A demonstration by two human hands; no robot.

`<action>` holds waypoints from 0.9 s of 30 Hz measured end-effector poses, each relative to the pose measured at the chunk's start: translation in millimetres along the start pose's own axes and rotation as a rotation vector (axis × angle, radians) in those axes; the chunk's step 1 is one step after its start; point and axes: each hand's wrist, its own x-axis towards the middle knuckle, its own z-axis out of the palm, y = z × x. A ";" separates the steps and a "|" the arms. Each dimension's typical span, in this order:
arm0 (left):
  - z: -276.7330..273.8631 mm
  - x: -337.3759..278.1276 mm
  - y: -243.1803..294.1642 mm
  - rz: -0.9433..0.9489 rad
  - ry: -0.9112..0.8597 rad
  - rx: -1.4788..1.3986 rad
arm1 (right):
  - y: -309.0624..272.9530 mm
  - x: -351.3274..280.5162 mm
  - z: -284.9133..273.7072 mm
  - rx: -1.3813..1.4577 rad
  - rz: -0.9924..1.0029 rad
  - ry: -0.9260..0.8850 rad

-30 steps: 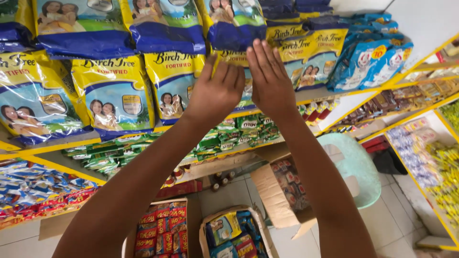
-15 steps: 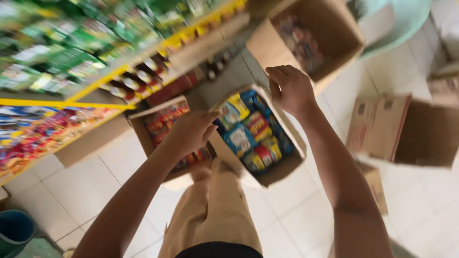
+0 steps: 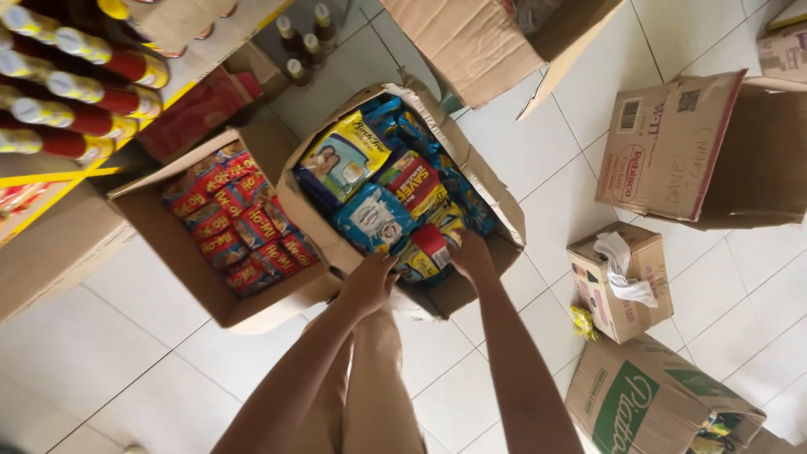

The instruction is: Stocking grocery store shelves with packets of milk powder and other food products from cardboard boxes.

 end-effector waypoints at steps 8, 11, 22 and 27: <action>27.3 61.9 -35.6 0.011 0.074 0.309 | 42.8 104.8 96.4 0.286 0.022 0.297; 19.3 60.7 -20.7 -0.047 -0.059 0.395 | 34.7 147.4 115.8 0.636 0.399 0.328; 26.7 38.1 -39.6 -0.015 0.026 0.254 | 10.5 125.3 100.4 1.090 0.668 0.201; -17.9 7.3 3.0 -0.142 0.149 -0.056 | -82.7 12.3 28.6 1.222 0.431 0.307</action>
